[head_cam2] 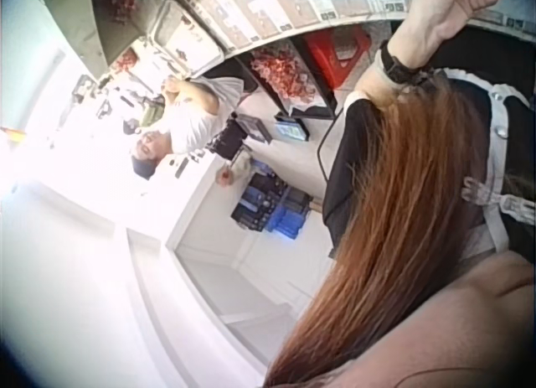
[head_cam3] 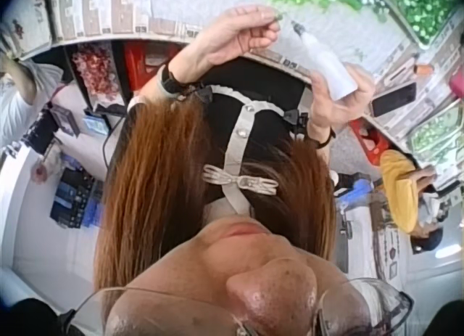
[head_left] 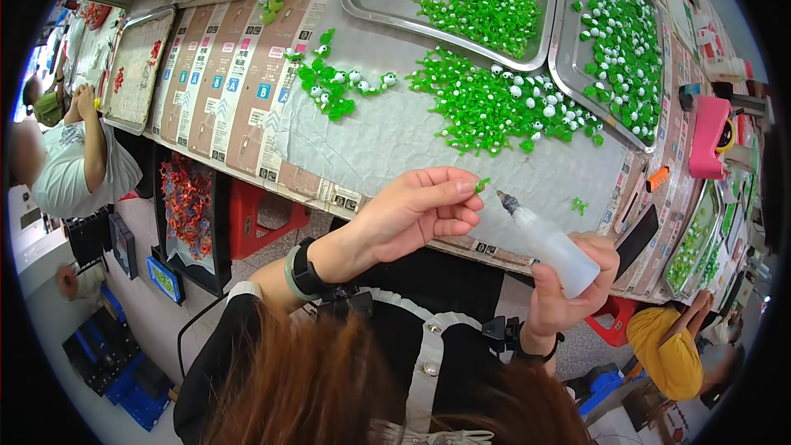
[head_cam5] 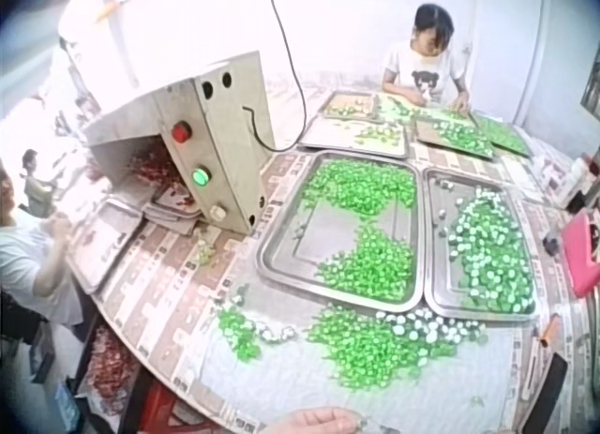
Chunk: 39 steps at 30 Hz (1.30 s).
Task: The person assembles small green plastic figures by applying glue from a squeeze bottle to the base and attaching a white spherical component. The person handles the items one at a time, repeating the process continuously at a workstation.
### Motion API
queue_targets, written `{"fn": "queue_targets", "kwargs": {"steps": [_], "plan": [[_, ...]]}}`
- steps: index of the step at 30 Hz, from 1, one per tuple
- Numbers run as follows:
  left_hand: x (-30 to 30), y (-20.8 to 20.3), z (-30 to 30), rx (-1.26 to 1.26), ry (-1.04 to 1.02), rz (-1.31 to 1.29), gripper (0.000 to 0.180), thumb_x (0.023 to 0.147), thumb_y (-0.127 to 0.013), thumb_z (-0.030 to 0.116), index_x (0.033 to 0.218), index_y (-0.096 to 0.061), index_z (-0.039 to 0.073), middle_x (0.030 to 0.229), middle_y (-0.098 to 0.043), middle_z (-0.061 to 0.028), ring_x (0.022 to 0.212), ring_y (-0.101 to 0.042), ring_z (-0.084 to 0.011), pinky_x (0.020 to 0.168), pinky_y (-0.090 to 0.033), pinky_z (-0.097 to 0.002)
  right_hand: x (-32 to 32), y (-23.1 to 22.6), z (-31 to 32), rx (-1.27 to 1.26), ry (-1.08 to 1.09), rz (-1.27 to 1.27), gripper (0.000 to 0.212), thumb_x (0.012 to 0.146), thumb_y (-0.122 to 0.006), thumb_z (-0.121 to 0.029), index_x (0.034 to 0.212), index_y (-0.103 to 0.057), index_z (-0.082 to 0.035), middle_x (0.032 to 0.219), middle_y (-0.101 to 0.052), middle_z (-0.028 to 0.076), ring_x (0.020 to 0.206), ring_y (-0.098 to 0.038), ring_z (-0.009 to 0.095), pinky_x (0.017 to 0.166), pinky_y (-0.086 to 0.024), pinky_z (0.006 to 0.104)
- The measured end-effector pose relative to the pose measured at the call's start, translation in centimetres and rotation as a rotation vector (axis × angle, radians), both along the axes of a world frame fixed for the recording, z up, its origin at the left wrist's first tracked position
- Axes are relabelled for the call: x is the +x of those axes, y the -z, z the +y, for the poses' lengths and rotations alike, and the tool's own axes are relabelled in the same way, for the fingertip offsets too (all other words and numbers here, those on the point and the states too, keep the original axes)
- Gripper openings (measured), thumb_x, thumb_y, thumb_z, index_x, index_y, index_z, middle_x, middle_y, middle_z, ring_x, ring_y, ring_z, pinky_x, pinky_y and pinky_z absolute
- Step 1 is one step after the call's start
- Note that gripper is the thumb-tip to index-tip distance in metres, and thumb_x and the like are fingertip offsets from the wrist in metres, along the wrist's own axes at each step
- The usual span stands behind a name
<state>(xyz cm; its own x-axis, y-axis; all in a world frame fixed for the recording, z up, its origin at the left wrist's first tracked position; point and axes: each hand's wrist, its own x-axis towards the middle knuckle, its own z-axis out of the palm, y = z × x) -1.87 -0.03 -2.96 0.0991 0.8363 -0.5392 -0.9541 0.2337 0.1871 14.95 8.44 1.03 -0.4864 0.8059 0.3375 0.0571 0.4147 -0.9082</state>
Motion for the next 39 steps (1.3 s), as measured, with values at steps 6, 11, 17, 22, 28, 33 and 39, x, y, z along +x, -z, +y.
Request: {"fn": "queue_targets", "kwargs": {"steps": [6, 11, 17, 22, 28, 33, 39], "plan": [[0.0, 0.2, 0.0, 0.042, -0.039, 0.024, 0.013, 0.08, -0.047, 0.007, 0.092, -0.049, 0.003, 0.082, -0.055, -0.0068, 0.074, -0.056, -0.0132, 0.064, -0.048, -0.0222, -0.4, -0.4, 0.0, -0.04, 0.085, 0.08, 0.045, 0.058, -0.073, -0.021, 0.086, -0.042, -0.004, 0.074, -0.043, 0.005, 0.065, -0.045, 0.015, 0.058, -0.036, 0.0246], [0.1, 0.1, 0.0, 0.051, -0.085, 0.116, 0.014, 0.078, -0.048, 0.001, 0.092, -0.049, 0.003, 0.087, -0.054, -0.008, 0.079, -0.055, -0.015, 0.068, -0.048, -0.023, -0.2, -0.5, -0.1, -0.149, 0.114, 0.131, 0.045, 0.058, -0.072, -0.024, 0.084, -0.042, -0.004, 0.074, -0.043, 0.005, 0.065, -0.045, 0.014, 0.058, -0.037, 0.0245], [0.1, 0.0, 0.1, 0.068, -0.096, 0.118, 0.014, 0.078, -0.048, 0.0, 0.092, -0.049, 0.003, 0.087, -0.054, -0.0084, 0.08, -0.055, -0.0157, 0.07, -0.048, -0.0235, -0.2, -0.5, -0.2, -0.168, 0.083, 0.128, 0.042, 0.058, -0.072, -0.018, 0.084, -0.042, -0.004, 0.074, -0.043, 0.006, 0.064, -0.045, 0.014, 0.059, -0.037, 0.0244], [0.1, 0.0, 0.0, 0.074, -0.099, 0.104, 0.014, 0.078, -0.048, 0.0, 0.091, -0.049, 0.003, 0.087, -0.054, -0.0087, 0.08, -0.055, -0.0156, 0.07, -0.048, -0.0234, -0.2, -0.4, -0.1, -0.173, 0.048, 0.078, 0.042, 0.057, -0.072, -0.016, 0.085, -0.043, -0.004, 0.074, -0.044, 0.006, 0.064, -0.045, 0.014, 0.059, -0.037, 0.0242], [0.1, 0.0, 0.1, 0.064, -0.092, 0.072, 0.015, 0.079, -0.047, 0.001, 0.093, -0.049, 0.002, 0.087, -0.055, -0.0095, 0.079, -0.056, -0.0158, 0.07, -0.048, -0.0232, -0.4, -0.7, -0.1, -0.178, 0.059, 0.111, 0.041, 0.058, -0.072, -0.016, 0.084, -0.043, -0.004, 0.074, -0.044, 0.006, 0.065, -0.045, 0.014, 0.059, -0.036, 0.0239], [0.2, 0.1, 0.1, 0.074, -0.076, 0.067, 0.016, 0.079, -0.047, 0.002, 0.094, -0.049, 0.002, 0.086, -0.055, -0.0095, 0.079, -0.056, -0.0157, 0.069, -0.048, -0.0232, -0.4, -0.4, -0.1, -0.158, 0.049, 0.086, 0.041, 0.058, -0.071, -0.016, 0.084, -0.043, -0.004, 0.074, -0.044, 0.006, 0.064, -0.044, 0.013, 0.059, -0.036, 0.0242], [0.2, 0.7, 0.2, 0.063, -0.083, 0.079, 0.015, 0.079, -0.048, 0.003, 0.094, -0.049, 0.002, 0.086, -0.055, -0.0093, 0.078, -0.056, -0.0154, 0.068, -0.048, -0.0227, 0.4, -0.2, 0.9, -0.353, 0.253, 0.263, 0.039, 0.061, -0.069, -0.016, 0.086, -0.042, -0.002, 0.079, -0.048, 0.008, 0.073, -0.048, 0.016, 0.063, -0.038, 0.0257]]}}
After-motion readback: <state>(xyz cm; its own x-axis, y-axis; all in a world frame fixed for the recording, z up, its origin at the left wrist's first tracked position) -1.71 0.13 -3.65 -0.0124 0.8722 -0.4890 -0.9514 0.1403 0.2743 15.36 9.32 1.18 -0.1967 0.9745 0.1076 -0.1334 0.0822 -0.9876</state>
